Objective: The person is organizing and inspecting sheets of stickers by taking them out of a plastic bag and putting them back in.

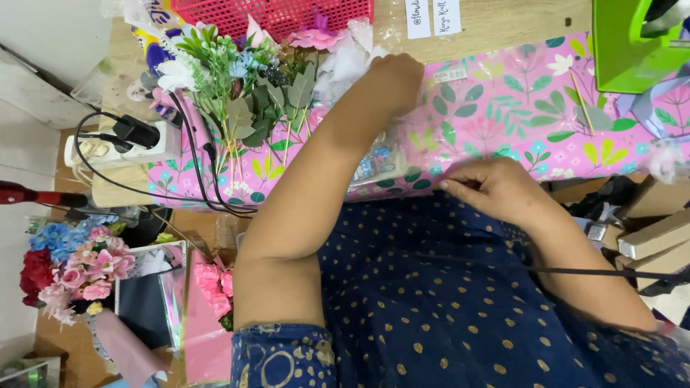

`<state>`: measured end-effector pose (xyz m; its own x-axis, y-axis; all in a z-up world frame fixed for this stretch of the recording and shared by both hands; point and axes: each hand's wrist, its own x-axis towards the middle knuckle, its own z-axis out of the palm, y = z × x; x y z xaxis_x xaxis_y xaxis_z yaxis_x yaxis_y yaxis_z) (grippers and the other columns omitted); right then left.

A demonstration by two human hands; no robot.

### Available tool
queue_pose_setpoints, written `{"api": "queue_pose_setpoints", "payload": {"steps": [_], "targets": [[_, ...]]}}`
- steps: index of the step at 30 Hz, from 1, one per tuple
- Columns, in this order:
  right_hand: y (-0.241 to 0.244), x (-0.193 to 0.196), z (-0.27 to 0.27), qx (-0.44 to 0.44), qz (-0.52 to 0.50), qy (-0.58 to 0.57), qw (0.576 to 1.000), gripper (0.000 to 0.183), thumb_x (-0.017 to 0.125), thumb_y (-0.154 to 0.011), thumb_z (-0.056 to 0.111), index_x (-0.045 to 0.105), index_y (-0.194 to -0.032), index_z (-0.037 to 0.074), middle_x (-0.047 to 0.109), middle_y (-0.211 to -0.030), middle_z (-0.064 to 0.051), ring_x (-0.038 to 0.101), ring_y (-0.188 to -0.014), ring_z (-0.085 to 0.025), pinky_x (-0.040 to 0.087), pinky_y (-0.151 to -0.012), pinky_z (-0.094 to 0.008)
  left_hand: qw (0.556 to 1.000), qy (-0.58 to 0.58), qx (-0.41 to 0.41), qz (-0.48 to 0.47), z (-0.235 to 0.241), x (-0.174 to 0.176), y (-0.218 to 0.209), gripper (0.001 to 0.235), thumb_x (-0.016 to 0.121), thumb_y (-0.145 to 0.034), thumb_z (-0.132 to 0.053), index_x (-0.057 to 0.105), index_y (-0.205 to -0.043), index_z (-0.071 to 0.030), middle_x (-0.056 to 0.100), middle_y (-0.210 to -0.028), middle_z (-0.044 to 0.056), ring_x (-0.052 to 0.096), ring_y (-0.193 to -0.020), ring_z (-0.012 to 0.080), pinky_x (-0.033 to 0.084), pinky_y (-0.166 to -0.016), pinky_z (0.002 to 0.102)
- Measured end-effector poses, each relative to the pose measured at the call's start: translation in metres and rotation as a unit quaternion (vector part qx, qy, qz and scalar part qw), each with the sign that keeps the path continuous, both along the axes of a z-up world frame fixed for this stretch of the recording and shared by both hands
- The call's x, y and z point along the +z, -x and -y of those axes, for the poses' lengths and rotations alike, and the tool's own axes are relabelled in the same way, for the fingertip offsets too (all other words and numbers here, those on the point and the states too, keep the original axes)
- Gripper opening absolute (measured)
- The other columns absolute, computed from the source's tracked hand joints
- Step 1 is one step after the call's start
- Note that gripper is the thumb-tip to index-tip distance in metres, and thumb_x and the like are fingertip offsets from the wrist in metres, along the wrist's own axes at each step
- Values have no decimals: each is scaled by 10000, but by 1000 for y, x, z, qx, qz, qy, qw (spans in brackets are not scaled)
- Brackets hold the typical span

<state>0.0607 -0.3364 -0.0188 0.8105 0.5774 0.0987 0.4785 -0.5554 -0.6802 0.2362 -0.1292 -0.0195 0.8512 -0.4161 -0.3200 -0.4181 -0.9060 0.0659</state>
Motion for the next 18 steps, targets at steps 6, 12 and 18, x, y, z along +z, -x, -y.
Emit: {"api": "queue_pose_setpoints", "payload": {"steps": [6,12,18], "targets": [[-2,7,-7,-12,-87,14,996,334,690,-971,292,681,-684,120,634,-565,49,582,-545,-61,490,-594,-257,992,119,2,-46,-23,41,22,180,467,-876,26,624,-920,-53,608,-962,87,598,-780,247,454,-632,379],[-8,-7,-6,-161,-263,-52,950,324,776,-879,230,794,-1153,59,829,-918,-67,756,-720,-134,612,-754,-255,946,314,-47,-67,-45,119,73,195,498,-929,-84,691,-931,-112,759,-872,40,703,-800,176,517,-689,348],[-34,4,8,-65,-163,-259,950,649,765,-813,191,576,-1411,23,689,-1300,-136,667,-1211,-242,526,-1088,-381,876,467,-90,-84,-47,143,98,136,539,-958,-68,673,-968,-90,782,-857,63,790,-781,125,660,-709,270]]}}
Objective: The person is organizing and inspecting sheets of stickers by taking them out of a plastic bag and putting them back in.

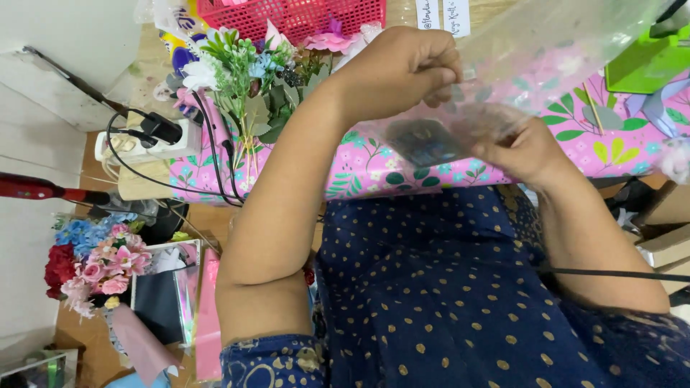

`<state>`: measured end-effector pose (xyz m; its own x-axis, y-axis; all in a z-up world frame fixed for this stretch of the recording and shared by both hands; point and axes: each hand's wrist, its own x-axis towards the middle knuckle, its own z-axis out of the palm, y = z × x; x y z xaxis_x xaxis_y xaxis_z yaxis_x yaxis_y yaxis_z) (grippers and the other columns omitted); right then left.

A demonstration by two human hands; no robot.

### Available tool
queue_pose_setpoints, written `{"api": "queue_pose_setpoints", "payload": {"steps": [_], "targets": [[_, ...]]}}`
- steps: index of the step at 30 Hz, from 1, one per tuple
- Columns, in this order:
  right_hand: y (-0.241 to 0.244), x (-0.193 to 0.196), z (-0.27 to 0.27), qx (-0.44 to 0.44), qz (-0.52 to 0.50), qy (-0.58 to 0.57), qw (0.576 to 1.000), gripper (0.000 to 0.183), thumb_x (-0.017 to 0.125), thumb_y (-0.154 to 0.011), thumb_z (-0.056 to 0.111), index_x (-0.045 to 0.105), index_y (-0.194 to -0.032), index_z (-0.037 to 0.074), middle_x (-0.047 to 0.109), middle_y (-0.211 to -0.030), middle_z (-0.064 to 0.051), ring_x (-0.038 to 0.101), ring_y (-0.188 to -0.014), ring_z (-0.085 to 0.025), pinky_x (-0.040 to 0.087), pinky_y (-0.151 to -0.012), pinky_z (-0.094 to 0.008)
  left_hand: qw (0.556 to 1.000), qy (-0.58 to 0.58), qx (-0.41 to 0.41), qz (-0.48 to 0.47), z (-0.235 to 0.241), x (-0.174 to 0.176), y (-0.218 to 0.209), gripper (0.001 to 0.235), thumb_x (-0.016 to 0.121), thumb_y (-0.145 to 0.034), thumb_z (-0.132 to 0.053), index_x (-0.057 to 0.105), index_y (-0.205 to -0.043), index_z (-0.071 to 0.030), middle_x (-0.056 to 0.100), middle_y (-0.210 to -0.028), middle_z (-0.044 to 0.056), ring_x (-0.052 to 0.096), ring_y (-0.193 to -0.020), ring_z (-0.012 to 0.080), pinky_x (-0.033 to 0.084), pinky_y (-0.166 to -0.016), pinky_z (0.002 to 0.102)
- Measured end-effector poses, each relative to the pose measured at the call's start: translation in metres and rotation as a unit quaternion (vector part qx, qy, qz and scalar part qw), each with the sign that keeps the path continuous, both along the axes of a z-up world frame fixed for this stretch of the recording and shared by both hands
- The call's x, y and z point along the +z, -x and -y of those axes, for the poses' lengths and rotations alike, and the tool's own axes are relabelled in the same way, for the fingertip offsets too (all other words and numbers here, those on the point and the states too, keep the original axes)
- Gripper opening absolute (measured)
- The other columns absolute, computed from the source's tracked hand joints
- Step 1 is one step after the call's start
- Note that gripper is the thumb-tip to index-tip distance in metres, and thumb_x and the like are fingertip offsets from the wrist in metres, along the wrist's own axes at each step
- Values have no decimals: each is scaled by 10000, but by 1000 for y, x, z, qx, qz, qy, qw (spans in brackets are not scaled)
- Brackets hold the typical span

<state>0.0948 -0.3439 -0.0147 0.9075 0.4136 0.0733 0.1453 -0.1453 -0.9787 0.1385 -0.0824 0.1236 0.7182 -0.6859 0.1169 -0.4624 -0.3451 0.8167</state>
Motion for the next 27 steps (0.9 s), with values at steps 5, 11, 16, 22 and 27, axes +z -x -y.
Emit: {"api": "queue_pose_setpoints", "payload": {"steps": [5,11,16,22,27], "targets": [[-23,9,9,-58,8,-12,998,236,728,-946,14,701,-1179,-13,732,-1135,-185,734,-973,-203,640,-929,-306,997,28,65,37,2,-9,-3,110,585,-919,-95,678,-890,-144,800,-885,46,797,-853,134,591,-756,307],[-63,29,15,-148,233,49,960,94,846,-1108,4,764,-1154,3,756,-1127,-117,702,-1022,-126,584,-929,-232,969,158,112,157,5,-24,-19,109,610,-964,-100,711,-997,-122,778,-966,-16,729,-951,111,553,-849,260],[-73,-7,43,-133,336,121,925,88,870,-1130,9,787,-1158,7,750,-1097,-116,697,-1035,-194,550,-930,-336,979,133,135,76,0,-40,10,132,544,-1031,-176,629,-941,-129,578,-807,-28,538,-769,104,431,-697,249],[-32,-66,58,-72,214,260,939,123,816,-959,246,804,-1043,158,760,-992,-48,699,-891,-191,560,-787,-321,988,-97,117,15,-8,-115,35,130,530,-995,-230,647,-963,-182,703,-815,32,651,-782,232,464,-678,356],[-7,-82,72,-43,343,274,898,272,772,-943,221,769,-1208,158,702,-1383,-158,666,-1302,-344,547,-1047,-429,982,-140,120,-47,-8,-124,69,210,520,-993,-255,698,-1102,-231,746,-832,14,703,-782,237,493,-685,368]]}}
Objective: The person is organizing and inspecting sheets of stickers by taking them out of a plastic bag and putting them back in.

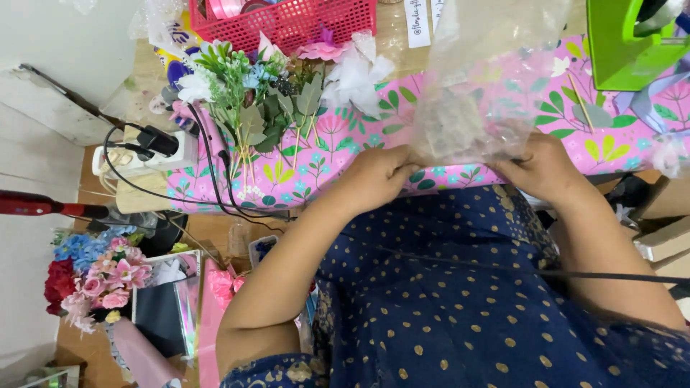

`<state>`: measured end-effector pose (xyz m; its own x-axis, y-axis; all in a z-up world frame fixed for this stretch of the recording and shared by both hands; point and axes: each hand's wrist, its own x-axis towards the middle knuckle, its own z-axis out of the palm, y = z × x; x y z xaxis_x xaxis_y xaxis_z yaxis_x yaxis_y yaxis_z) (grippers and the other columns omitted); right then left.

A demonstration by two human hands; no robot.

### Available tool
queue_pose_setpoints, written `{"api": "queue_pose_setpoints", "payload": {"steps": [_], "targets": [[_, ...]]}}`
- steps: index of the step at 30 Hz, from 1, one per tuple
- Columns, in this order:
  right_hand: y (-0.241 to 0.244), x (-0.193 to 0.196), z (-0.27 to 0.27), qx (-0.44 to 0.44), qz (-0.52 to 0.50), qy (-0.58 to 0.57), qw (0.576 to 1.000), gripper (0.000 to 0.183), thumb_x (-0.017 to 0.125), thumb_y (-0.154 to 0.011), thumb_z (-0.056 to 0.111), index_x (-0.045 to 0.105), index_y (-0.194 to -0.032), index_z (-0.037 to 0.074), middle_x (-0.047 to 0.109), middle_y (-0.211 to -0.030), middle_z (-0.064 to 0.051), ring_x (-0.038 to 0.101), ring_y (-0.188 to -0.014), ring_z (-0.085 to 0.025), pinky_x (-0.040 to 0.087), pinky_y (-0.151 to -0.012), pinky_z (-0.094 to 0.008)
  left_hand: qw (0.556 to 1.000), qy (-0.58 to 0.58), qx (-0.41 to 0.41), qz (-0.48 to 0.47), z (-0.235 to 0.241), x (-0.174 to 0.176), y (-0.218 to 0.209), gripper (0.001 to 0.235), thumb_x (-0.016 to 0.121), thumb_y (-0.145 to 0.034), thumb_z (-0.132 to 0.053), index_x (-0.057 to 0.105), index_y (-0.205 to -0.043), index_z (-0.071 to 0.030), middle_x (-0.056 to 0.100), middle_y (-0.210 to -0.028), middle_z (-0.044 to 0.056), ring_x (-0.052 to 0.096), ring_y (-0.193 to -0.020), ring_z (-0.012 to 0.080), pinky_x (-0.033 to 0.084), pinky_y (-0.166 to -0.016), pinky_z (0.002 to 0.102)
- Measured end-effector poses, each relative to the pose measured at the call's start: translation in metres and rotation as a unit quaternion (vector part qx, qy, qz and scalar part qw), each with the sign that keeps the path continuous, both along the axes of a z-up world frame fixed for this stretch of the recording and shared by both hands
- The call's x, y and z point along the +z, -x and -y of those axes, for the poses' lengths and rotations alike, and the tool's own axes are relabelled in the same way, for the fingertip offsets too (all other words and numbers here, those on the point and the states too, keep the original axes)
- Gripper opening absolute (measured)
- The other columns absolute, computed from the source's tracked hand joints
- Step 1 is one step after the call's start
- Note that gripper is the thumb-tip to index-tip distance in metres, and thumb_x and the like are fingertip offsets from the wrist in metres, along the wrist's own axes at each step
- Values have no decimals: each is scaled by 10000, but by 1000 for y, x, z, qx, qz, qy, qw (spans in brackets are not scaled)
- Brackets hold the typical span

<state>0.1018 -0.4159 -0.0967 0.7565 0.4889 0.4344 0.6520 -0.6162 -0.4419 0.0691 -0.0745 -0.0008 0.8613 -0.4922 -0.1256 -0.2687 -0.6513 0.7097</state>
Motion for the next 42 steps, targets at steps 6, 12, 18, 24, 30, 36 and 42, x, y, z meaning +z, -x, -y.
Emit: {"api": "queue_pose_setpoints", "payload": {"steps": [6,12,18,24,30,36,42], "targets": [[15,44,-15,25,-106,-34,993,133,780,-921,267,820,-1031,205,641,-641,26,562,-576,-110,435,-588,-287,991,128,-11,47,-2,-5,19,190,589,-993,-176,723,-1127,-187,783,-1069,-43,743,-995,158,537,-858,296],[-3,50,-36,-13,-203,-118,972,296,798,-920,176,756,-1201,94,768,-1114,-57,695,-936,-120,565,-852,-256,981,149,124,-26,2,0,17,110,669,-943,-261,735,-929,-173,752,-824,-69,686,-796,67,526,-756,258],[-32,53,-49,-5,-119,-84,989,161,813,-961,202,754,-1104,157,666,-1162,-69,600,-1129,-243,512,-867,-364,961,80,133,229,-2,-26,-5,167,666,-925,-237,710,-842,-99,725,-811,41,717,-903,311,502,-866,467],[-60,45,-53,78,-97,11,992,271,734,-975,304,751,-1191,141,710,-1188,-77,586,-1002,-292,433,-929,-435,970,-6,115,215,-7,-49,-19,254,704,-899,-260,587,-735,-105,617,-1388,267,528,-1361,388,385,-1052,504],[-63,26,-54,52,-76,-12,996,215,784,-978,280,772,-1141,141,703,-999,-42,588,-963,-287,422,-897,-408,969,-22,104,221,-9,-60,-32,205,749,-859,-266,640,-778,-112,711,-1204,132,632,-1174,323,420,-953,439],[-62,21,-56,41,-45,-18,998,188,795,-1005,209,754,-1151,98,649,-855,-32,550,-897,-270,422,-848,-408,982,-36,157,93,1,-31,-30,198,738,-837,-214,548,-811,-168,695,-989,43,610,-1020,329,412,-938,458],[-61,20,-52,-31,-145,-85,985,165,785,-1011,94,761,-1175,88,710,-1035,-77,625,-909,-205,482,-791,-326,981,16,191,-25,3,-22,-35,698,685,-877,-244,421,-1511,-118,661,-1002,18,655,-881,209,524,-794,377]]}}
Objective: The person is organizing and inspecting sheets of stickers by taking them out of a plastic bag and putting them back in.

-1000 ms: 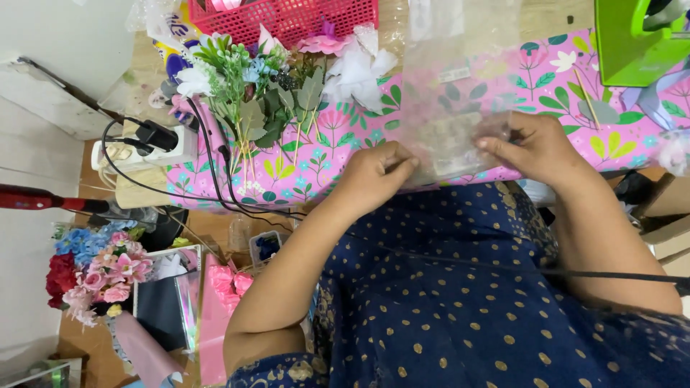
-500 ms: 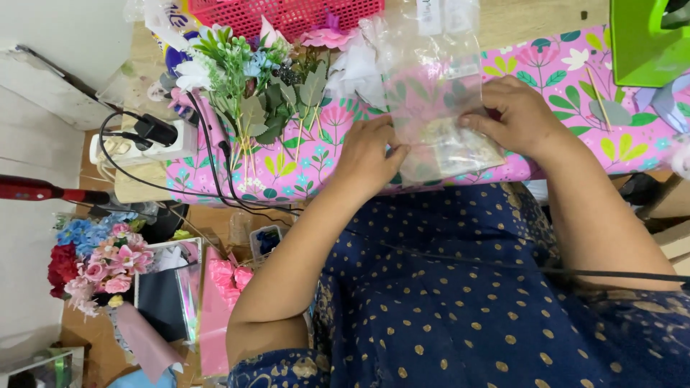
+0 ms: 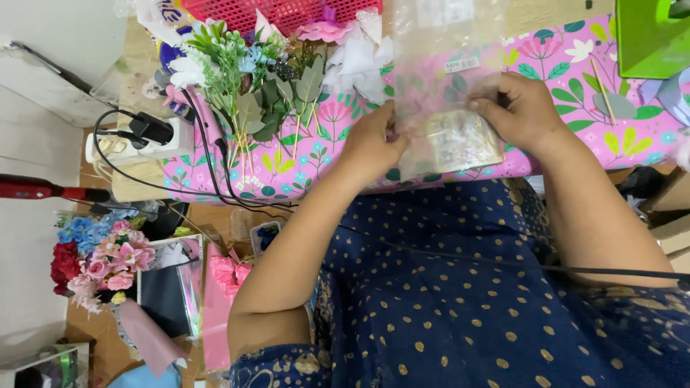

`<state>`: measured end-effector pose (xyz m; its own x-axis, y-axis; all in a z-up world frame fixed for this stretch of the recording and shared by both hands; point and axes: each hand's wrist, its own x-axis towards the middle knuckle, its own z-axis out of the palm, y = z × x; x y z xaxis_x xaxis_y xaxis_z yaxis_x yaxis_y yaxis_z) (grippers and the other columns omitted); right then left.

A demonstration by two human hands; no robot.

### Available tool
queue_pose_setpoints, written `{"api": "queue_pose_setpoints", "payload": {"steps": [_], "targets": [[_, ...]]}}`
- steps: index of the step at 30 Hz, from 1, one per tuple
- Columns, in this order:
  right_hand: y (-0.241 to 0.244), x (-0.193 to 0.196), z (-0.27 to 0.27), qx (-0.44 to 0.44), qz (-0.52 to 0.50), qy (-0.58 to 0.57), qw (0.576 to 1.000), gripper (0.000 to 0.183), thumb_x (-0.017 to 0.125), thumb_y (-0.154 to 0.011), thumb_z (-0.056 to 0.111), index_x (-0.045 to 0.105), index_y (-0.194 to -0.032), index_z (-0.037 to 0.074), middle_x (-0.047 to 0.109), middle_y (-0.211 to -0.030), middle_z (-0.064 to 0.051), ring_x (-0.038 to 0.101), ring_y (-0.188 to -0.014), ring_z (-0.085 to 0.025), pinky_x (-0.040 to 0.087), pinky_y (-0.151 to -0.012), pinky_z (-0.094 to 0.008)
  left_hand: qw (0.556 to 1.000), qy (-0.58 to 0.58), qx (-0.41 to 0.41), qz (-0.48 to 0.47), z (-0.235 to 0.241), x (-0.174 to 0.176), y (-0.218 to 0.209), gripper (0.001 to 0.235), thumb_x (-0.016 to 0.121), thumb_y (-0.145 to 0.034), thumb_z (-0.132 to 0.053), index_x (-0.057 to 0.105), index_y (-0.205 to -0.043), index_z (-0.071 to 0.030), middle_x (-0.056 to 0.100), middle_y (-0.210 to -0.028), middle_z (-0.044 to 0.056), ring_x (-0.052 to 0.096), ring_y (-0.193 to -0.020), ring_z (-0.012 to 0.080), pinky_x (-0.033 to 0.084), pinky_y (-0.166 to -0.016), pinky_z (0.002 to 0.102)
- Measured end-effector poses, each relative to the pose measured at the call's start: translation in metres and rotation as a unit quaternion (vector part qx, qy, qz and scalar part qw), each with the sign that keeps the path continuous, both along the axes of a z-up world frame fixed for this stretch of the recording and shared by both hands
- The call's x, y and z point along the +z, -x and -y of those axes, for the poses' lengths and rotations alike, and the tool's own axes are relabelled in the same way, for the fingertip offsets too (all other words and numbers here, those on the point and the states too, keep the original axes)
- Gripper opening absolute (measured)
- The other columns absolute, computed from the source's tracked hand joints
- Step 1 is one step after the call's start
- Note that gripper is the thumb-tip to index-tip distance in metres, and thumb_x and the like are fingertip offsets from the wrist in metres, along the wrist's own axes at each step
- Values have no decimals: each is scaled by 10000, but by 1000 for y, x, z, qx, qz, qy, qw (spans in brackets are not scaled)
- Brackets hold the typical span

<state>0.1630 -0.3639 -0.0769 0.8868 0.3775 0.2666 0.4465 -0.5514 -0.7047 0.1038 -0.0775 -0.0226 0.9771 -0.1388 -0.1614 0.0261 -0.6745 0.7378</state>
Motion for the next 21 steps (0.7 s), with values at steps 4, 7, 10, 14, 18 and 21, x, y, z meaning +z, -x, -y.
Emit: {"api": "queue_pose_setpoints", "payload": {"steps": [4,7,10,14,18,21], "targets": [[7,20,1,-12,6,-59,998,103,788,-1052,75,721,-1126,100,710,-1072,-45,647,-996,-172,502,-910,-331,998,63,-3,29,-1,2,-4,163,667,-877,-293,669,-972,-161,631,-903,6,606,-826,169,459,-733,318],[8,38,8,5,69,-84,994,119,797,-1094,10,718,-1162,69,717,-1118,-84,667,-1064,-211,520,-1009,-372,986,129,-14,108,-3,29,2,68,641,-918,-211,663,-912,-147,551,-916,10,568,-860,169,452,-795,311],[11,56,13,48,170,-95,980,141,834,-1130,-60,709,-1131,5,715,-1092,-138,665,-1032,-266,515,-993,-407,966,130,-37,219,-5,35,5,130,628,-952,-132,720,-1033,-175,592,-1047,-1,587,-1010,209,460,-923,368],[23,62,12,132,169,-64,975,115,772,-1049,77,743,-1147,25,733,-1253,-179,710,-1247,-351,558,-1127,-459,935,28,-68,347,-14,-3,-1,146,668,-916,-111,725,-1036,-51,683,-1170,48,616,-1022,302,431,-947,463],[46,24,32,110,80,-2,991,178,789,-955,160,761,-1113,83,760,-1105,-88,729,-1072,-266,586,-984,-411,931,0,-131,340,-20,-6,33,67,626,-920,-25,688,-925,-49,717,-1054,48,636,-1056,306,416,-979,534],[58,16,33,149,128,36,980,167,750,-942,134,753,-1108,155,767,-1081,-62,728,-1005,-278,404,-1314,-590,913,-43,-176,367,-22,-19,47,246,756,-761,14,714,-944,-145,691,-1083,12,633,-1048,277,364,-911,447]]}}
